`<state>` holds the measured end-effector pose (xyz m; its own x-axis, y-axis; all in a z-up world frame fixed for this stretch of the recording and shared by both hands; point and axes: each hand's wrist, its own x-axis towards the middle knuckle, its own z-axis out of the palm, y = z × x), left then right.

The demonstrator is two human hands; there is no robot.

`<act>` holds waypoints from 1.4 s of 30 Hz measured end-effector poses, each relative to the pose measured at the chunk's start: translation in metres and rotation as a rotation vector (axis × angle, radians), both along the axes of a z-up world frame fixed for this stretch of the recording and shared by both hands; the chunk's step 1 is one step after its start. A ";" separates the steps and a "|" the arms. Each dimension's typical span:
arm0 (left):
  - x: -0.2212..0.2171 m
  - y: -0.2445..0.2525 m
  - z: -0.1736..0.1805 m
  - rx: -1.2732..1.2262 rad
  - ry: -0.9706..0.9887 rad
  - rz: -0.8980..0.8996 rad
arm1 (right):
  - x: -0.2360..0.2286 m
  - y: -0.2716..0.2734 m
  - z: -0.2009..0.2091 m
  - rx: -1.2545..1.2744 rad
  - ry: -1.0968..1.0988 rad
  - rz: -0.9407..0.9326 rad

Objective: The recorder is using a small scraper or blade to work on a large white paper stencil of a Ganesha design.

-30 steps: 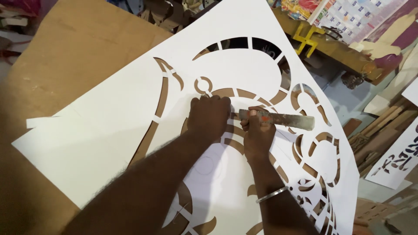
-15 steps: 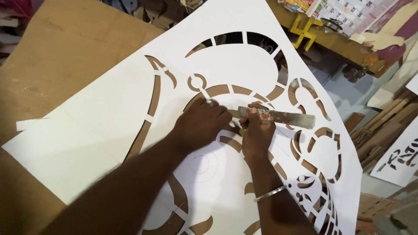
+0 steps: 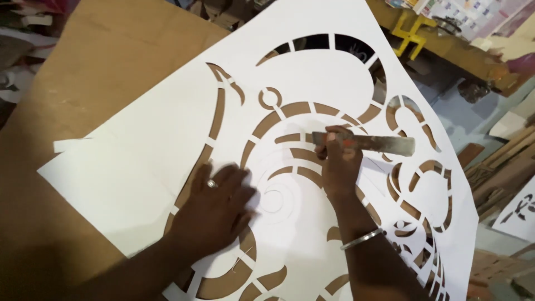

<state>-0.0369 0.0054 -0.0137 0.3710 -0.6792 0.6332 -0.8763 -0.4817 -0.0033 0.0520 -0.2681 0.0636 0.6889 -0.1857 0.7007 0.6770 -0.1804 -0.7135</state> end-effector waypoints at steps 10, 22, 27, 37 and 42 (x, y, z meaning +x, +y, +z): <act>0.001 -0.001 -0.005 -0.381 -0.123 0.316 | -0.039 0.028 -0.032 -0.001 0.106 -0.003; 0.002 0.000 -0.005 -0.391 -0.124 0.404 | -0.093 0.004 -0.038 0.153 0.120 -0.016; 0.001 -0.001 -0.005 -0.384 -0.114 0.402 | -0.138 0.010 -0.024 0.051 -0.010 -0.209; 0.002 0.000 -0.004 -0.376 -0.106 0.400 | -0.121 0.010 -0.072 -0.505 0.150 -0.484; 0.003 -0.001 -0.003 -0.336 -0.103 0.425 | -0.116 0.021 -0.081 0.059 0.284 -0.115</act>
